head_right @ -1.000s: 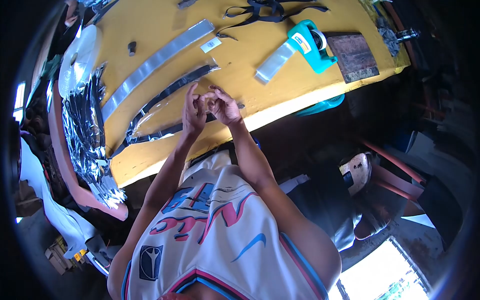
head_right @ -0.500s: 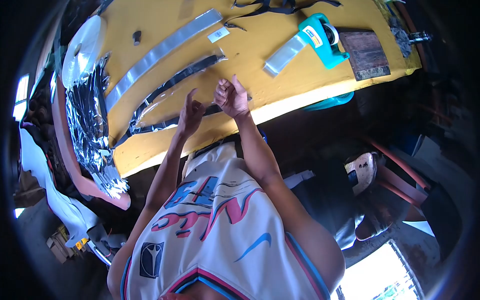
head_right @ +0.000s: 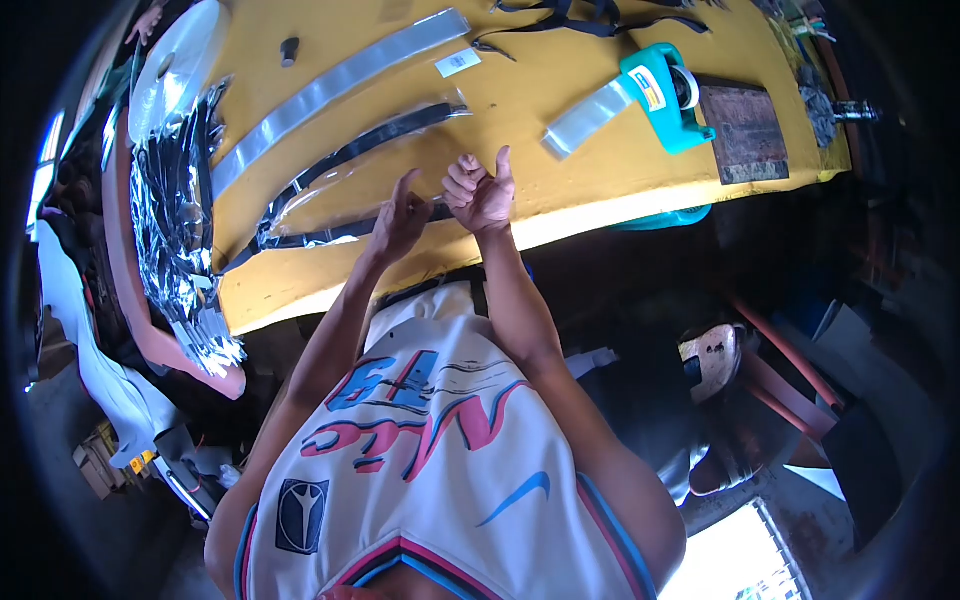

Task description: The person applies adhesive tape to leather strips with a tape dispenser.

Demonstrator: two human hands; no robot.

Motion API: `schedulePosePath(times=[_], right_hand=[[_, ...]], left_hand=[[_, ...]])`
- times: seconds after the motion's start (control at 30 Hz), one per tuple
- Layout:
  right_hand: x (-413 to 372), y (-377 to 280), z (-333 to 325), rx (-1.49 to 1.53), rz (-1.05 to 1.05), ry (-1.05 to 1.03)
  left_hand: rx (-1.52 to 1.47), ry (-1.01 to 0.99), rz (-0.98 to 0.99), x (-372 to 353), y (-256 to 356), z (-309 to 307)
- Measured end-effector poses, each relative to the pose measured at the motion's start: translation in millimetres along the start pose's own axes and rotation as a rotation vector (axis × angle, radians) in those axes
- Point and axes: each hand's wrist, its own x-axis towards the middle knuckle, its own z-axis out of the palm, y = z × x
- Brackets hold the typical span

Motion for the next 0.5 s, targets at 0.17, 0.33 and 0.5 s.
schedulePosePath(times=[0.17,0.33,0.5], right_hand=[[-1,-1,2,-0.011,0.008,0.012],[-1,0,0,-0.016,0.012,0.035],[-1,-1,1,-0.020,0.012,0.056]], left_hand=[[0.001,-0.018,0.045,4,-2,6],[0.084,-0.050,0.003,5,2,10],[0.151,-0.055,-0.019,4,7,13]])
